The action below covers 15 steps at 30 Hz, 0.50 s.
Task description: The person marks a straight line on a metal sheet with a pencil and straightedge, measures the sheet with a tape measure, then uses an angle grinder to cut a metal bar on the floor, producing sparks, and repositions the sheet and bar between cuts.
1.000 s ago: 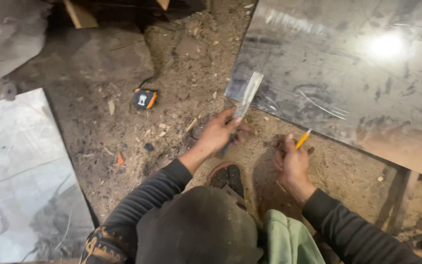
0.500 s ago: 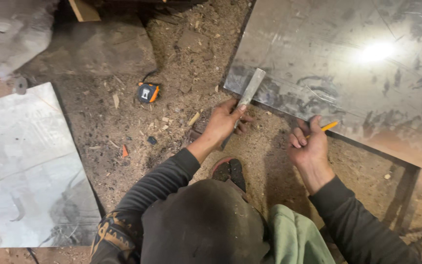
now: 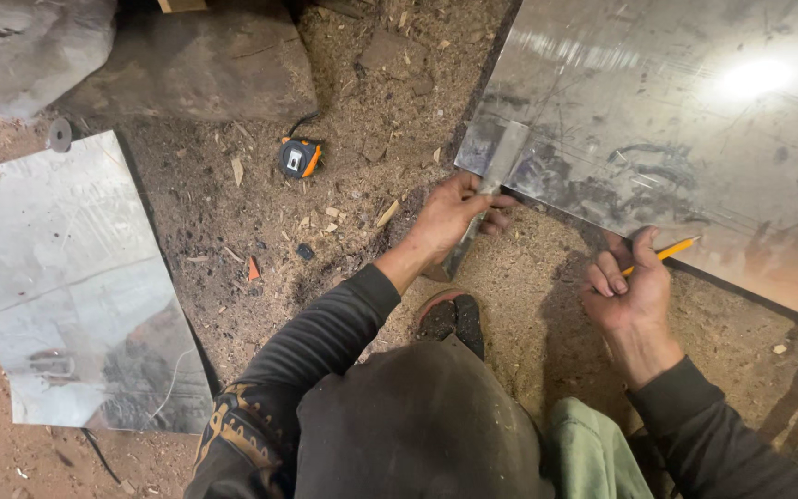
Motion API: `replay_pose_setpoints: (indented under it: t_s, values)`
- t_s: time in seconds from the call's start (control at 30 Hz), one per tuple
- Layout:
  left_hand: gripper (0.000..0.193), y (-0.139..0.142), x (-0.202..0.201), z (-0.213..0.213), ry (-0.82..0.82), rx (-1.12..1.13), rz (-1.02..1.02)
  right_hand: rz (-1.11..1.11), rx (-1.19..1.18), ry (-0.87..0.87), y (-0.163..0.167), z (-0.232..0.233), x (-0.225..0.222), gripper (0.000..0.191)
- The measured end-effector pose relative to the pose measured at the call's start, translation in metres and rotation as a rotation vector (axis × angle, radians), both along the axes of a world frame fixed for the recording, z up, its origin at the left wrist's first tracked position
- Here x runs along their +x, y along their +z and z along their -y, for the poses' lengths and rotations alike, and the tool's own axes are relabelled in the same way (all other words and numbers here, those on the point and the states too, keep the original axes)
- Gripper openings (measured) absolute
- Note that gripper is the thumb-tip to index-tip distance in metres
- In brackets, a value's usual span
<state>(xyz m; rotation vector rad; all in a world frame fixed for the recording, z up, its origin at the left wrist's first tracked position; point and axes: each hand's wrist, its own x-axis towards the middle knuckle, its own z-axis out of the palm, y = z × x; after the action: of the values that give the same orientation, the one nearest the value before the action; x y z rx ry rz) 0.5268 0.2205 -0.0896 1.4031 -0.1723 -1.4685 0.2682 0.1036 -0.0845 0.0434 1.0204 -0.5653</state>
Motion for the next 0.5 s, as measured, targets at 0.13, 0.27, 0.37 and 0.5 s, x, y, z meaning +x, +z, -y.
replay_pose_setpoints:
  t_s: [0.13, 0.27, 0.37, 0.5]
  values:
    - [0.019, 0.005, 0.002, -0.002, -0.081, -0.052, 0.103, 0.01, -0.01, 0.026, 0.0, 0.0, -0.001, 0.028]
    - [0.03, 0.02, 0.004, -0.001, -0.153, 0.063, 0.051, -0.013, 0.01, 0.023, 0.0, 0.001, -0.003, 0.027]
    - [0.038, 0.027, 0.007, 0.002, -0.155, 0.097, -0.006, -0.016, 0.009, 0.024, 0.001, 0.002, -0.003, 0.024]
    - [0.04, 0.028, 0.008, 0.003, -0.145, 0.076, 0.01, -0.001, 0.009, 0.025, 0.001, 0.002, -0.002, 0.027]
